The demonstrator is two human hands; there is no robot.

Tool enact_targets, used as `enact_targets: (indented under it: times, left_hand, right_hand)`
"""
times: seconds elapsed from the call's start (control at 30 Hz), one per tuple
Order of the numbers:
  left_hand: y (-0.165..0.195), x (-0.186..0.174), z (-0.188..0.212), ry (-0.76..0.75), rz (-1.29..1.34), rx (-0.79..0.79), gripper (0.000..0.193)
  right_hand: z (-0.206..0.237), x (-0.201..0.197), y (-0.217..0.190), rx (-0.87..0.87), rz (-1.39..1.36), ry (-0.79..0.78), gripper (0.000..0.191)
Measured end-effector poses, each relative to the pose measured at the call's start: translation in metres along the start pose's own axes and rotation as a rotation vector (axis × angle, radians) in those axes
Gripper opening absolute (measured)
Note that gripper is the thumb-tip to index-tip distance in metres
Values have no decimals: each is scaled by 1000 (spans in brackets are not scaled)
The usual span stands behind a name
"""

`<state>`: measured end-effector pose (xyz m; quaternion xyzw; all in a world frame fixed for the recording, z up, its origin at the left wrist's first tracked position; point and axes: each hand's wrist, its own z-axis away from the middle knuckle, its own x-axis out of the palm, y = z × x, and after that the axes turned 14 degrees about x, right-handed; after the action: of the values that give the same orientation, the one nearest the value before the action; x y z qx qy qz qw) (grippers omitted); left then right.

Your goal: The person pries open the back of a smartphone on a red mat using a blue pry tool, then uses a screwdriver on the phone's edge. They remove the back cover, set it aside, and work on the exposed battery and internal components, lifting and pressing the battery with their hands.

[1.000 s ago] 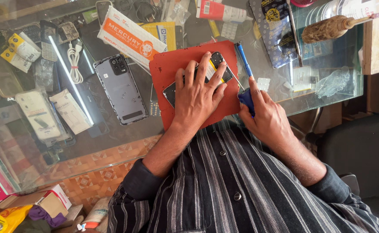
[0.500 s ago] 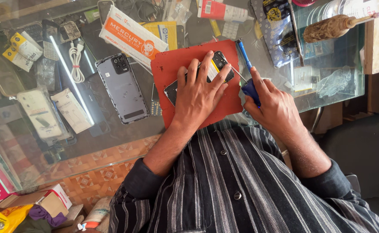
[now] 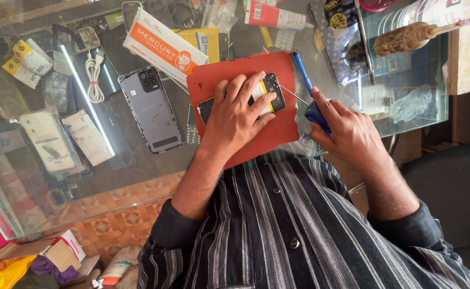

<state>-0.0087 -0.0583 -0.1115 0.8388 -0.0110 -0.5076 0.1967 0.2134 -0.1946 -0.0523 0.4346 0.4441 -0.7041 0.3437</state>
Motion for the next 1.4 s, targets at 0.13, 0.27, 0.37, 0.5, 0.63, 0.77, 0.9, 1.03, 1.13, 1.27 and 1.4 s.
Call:
enact_targets:
  times: [0.13,0.27,0.37,0.5,0.63,0.77,0.9,1.03,1.13,1.27,1.4]
  left_hand:
    - [-1,-5,2,-7,39,13,46]
    - [0,-6,4,-8,30,16,46]
    - [2,-5,4,0,27,11,46]
    - [5,-6,7,2,32,5,45]
    - [6,-6,8,8,35,4,44]
    - [5,-6,8,11,35,8,45]
    - [5,-5,9,9,24,6,46]
    - [5,-3,10,15,26,4,45]
    - [6,-2,11,14,19,-3,46]
    - [6,-2,12,18,27,-10,47]
    - [6,-2,12,22,21,-6,47]
  right_hand:
    - [1,2,3,-16,43,6,73]
    - [6,8,0,-63,64,72,72]
    - [11,15,-5,-40,95,111,70]
    - [16,21,-8,-20,68,115,71]
    - [18,27,-8,-27,65,137,72]
    - [19,35,-10,-3,110,143,73]
    - [20,40,-13,17,123,158,75]
    - [22,42,-16,27,121,167,74]
    - [22,42,-17,32,117,166,74]
    - [22,41,-16,31,103,142,74]
    - [22,41,-14,17,95,158,73]
